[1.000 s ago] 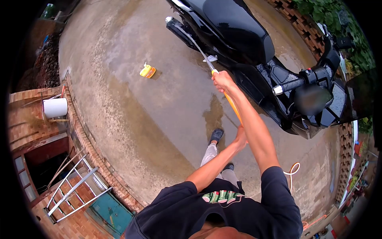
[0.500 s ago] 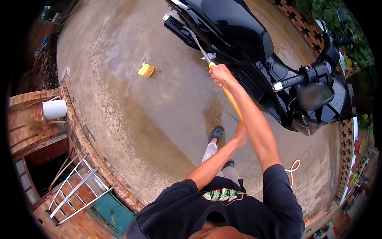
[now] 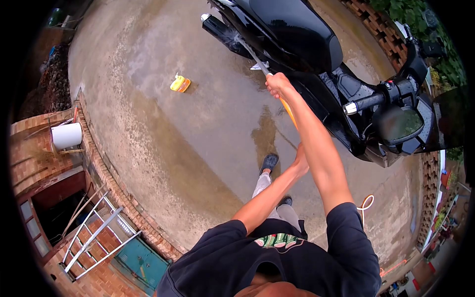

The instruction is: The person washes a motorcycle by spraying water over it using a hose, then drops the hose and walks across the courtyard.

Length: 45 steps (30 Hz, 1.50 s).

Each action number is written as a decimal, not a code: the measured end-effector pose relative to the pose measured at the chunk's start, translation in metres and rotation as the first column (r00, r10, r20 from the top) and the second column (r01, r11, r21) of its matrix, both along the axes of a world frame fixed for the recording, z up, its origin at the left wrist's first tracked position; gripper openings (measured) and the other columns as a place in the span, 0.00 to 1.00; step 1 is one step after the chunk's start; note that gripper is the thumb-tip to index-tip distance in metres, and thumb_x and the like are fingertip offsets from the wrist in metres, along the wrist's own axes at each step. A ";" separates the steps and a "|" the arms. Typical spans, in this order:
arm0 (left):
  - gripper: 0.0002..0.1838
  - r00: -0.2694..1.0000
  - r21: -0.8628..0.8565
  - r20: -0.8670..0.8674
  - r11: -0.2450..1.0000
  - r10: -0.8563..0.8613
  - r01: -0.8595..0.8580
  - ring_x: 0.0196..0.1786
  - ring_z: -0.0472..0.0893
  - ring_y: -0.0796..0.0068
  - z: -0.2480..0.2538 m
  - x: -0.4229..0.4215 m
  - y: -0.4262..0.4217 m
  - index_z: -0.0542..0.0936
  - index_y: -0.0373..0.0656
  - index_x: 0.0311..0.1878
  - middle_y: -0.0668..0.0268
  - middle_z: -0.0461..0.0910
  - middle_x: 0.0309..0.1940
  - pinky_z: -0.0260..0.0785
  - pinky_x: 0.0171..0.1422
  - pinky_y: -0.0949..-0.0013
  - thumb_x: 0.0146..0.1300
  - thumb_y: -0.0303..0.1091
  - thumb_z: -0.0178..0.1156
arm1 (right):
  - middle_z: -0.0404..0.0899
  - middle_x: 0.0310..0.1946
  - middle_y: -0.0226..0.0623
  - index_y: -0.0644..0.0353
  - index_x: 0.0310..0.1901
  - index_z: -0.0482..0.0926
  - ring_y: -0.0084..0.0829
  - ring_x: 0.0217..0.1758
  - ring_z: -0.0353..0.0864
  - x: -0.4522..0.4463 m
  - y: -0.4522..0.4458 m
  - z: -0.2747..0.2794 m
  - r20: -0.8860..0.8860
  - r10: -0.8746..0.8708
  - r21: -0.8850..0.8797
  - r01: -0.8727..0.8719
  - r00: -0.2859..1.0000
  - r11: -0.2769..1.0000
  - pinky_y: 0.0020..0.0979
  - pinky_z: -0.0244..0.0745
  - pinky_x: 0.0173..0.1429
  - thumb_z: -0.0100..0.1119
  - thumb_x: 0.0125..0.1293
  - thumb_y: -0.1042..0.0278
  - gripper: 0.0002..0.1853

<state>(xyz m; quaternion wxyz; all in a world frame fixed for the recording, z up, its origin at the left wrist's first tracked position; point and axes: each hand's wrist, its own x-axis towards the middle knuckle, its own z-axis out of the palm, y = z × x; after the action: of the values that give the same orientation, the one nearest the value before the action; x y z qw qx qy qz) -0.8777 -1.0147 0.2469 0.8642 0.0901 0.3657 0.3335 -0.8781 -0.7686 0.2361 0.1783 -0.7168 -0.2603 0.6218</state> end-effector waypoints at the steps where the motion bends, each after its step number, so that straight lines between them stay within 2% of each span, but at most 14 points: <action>1: 0.15 1.000 0.027 -0.015 1.000 0.002 -0.001 0.47 0.82 0.75 0.003 0.000 0.003 0.76 0.38 0.56 0.63 0.82 0.48 0.77 0.51 0.66 0.77 0.38 0.53 | 0.67 0.17 0.28 0.60 0.31 0.72 0.19 0.14 0.58 0.001 0.001 -0.002 0.011 0.002 0.000 -0.002 1.000 1.000 0.27 0.52 0.17 0.46 0.72 0.60 0.14; 7: 0.14 0.987 0.010 0.138 0.997 0.076 -0.078 0.46 0.80 0.77 -0.021 0.007 0.003 0.72 0.39 0.58 0.66 0.79 0.47 0.77 0.49 0.67 0.76 0.36 0.55 | 0.68 0.16 0.28 0.61 0.32 0.72 0.19 0.12 0.58 -0.002 0.008 -0.018 0.037 0.010 0.018 -0.010 0.999 1.000 0.27 0.53 0.16 0.47 0.73 0.59 0.15; 10: 0.13 0.997 0.089 -0.047 0.994 -0.061 0.065 0.46 0.80 0.77 -0.017 -0.006 0.006 0.72 0.39 0.57 0.66 0.79 0.47 0.77 0.48 0.67 0.76 0.36 0.56 | 0.68 0.17 0.29 0.62 0.32 0.72 0.19 0.12 0.59 -0.015 0.005 0.004 0.008 0.014 0.082 -0.015 1.000 0.997 0.28 0.53 0.15 0.47 0.73 0.59 0.15; 14: 0.14 0.999 0.056 0.027 0.998 0.020 -0.021 0.48 0.80 0.77 -0.024 -0.004 0.005 0.73 0.39 0.58 0.65 0.80 0.48 0.77 0.49 0.67 0.76 0.36 0.56 | 0.68 0.17 0.29 0.62 0.34 0.72 0.19 0.12 0.59 -0.019 0.002 0.003 -0.004 0.014 0.084 -0.014 1.000 0.996 0.28 0.53 0.15 0.47 0.73 0.60 0.14; 16: 0.14 0.991 -0.016 -0.052 0.992 0.122 -0.123 0.44 0.81 0.76 -0.021 0.002 0.003 0.75 0.37 0.55 0.63 0.81 0.45 0.78 0.45 0.68 0.74 0.37 0.57 | 0.69 0.16 0.29 0.62 0.31 0.73 0.20 0.13 0.63 -0.010 0.003 -0.022 0.029 0.008 0.049 -0.009 1.000 0.999 0.29 0.56 0.16 0.49 0.72 0.59 0.15; 18: 0.14 0.994 -0.012 -0.072 0.997 0.077 -0.078 0.38 0.81 0.77 -0.040 0.001 -0.006 0.76 0.37 0.53 0.64 0.82 0.41 0.77 0.39 0.70 0.74 0.37 0.57 | 0.71 0.16 0.30 0.61 0.27 0.74 0.21 0.14 0.66 -0.009 0.002 -0.028 0.064 0.019 0.011 -0.020 0.998 1.000 0.31 0.59 0.18 0.50 0.71 0.59 0.17; 20: 0.13 0.995 -0.009 -0.093 0.999 0.042 -0.043 0.33 0.81 0.78 -0.050 0.002 -0.009 0.77 0.36 0.51 0.64 0.82 0.36 0.75 0.32 0.71 0.73 0.37 0.57 | 0.70 0.16 0.30 0.62 0.30 0.74 0.21 0.14 0.65 -0.015 -0.001 -0.014 0.010 -0.005 0.055 0.005 1.000 0.998 0.30 0.58 0.17 0.50 0.71 0.59 0.16; 21: 0.12 0.991 -0.070 -0.080 0.991 0.109 -0.115 0.28 0.78 0.80 -0.032 0.002 -0.004 0.78 0.37 0.48 0.65 0.82 0.33 0.70 0.27 0.72 0.73 0.37 0.57 | 0.66 0.17 0.28 0.61 0.34 0.72 0.18 0.12 0.57 -0.020 -0.006 -0.003 -0.028 0.010 0.097 -0.007 1.000 0.995 0.27 0.51 0.15 0.45 0.74 0.59 0.15; 23: 0.11 0.979 -0.128 -0.062 0.971 0.194 -0.200 0.22 0.76 0.82 -0.024 0.000 0.002 0.79 0.37 0.45 0.67 0.81 0.29 0.65 0.22 0.73 0.72 0.36 0.57 | 0.66 0.17 0.27 0.61 0.34 0.72 0.18 0.12 0.57 -0.022 -0.006 -0.017 -0.018 -0.001 0.081 0.002 1.000 0.997 0.27 0.51 0.15 0.45 0.74 0.59 0.15; 26: 0.12 0.992 -0.038 -0.104 0.997 0.068 -0.072 0.23 0.75 0.82 -0.057 -0.004 -0.024 0.80 0.37 0.45 0.67 0.82 0.30 0.61 0.22 0.74 0.72 0.37 0.57 | 0.66 0.17 0.27 0.60 0.33 0.71 0.18 0.12 0.56 -0.018 -0.019 -0.047 0.020 -0.030 0.040 0.029 0.999 0.999 0.27 0.52 0.15 0.45 0.74 0.58 0.16; 28: 0.14 0.980 -0.154 -0.199 0.988 -0.029 -0.002 0.25 0.76 0.81 -0.078 -0.006 -0.043 0.81 0.36 0.45 0.66 0.82 0.32 0.64 0.25 0.73 0.71 0.40 0.58 | 0.69 0.16 0.31 0.64 0.30 0.73 0.21 0.12 0.63 -0.024 -0.036 -0.051 0.027 -0.080 0.082 0.077 0.996 0.994 0.29 0.55 0.14 0.47 0.74 0.58 0.18; 34: 0.13 0.955 -0.159 -0.270 0.972 0.126 -0.174 0.20 0.67 0.85 -0.054 -0.029 -0.060 0.78 0.40 0.37 0.75 0.73 0.22 0.56 0.26 0.73 0.69 0.41 0.60 | 0.69 0.17 0.33 0.65 0.34 0.73 0.21 0.10 0.62 -0.055 -0.067 -0.068 -0.044 -0.128 0.062 0.130 0.991 0.990 0.29 0.54 0.13 0.46 0.75 0.58 0.17; 40: 0.14 0.967 -0.217 -0.255 0.973 0.023 -0.081 0.19 0.62 0.86 -0.056 -0.068 -0.069 0.72 0.47 0.28 0.78 0.65 0.17 0.50 0.23 0.74 0.70 0.40 0.57 | 0.66 0.17 0.28 0.62 0.36 0.71 0.18 0.12 0.58 -0.082 -0.082 -0.081 -0.054 -0.151 0.058 0.155 0.987 0.986 0.27 0.53 0.14 0.44 0.73 0.61 0.13; 45: 0.14 0.964 -0.200 -0.240 0.965 0.117 -0.167 0.18 0.61 0.85 -0.074 -0.102 -0.071 0.68 0.49 0.26 0.78 0.63 0.16 0.49 0.22 0.74 0.68 0.37 0.57 | 0.66 0.18 0.28 0.62 0.37 0.72 0.19 0.12 0.59 -0.119 -0.079 -0.080 -0.043 -0.172 0.124 0.176 0.984 0.976 0.27 0.54 0.14 0.43 0.74 0.62 0.13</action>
<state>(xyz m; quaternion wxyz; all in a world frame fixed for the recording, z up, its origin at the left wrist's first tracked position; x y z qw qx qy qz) -0.9799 -1.0859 0.1728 0.7953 0.0053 0.5018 0.3401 -0.9968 -0.8479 0.1561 0.2818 -0.7140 -0.2328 0.5971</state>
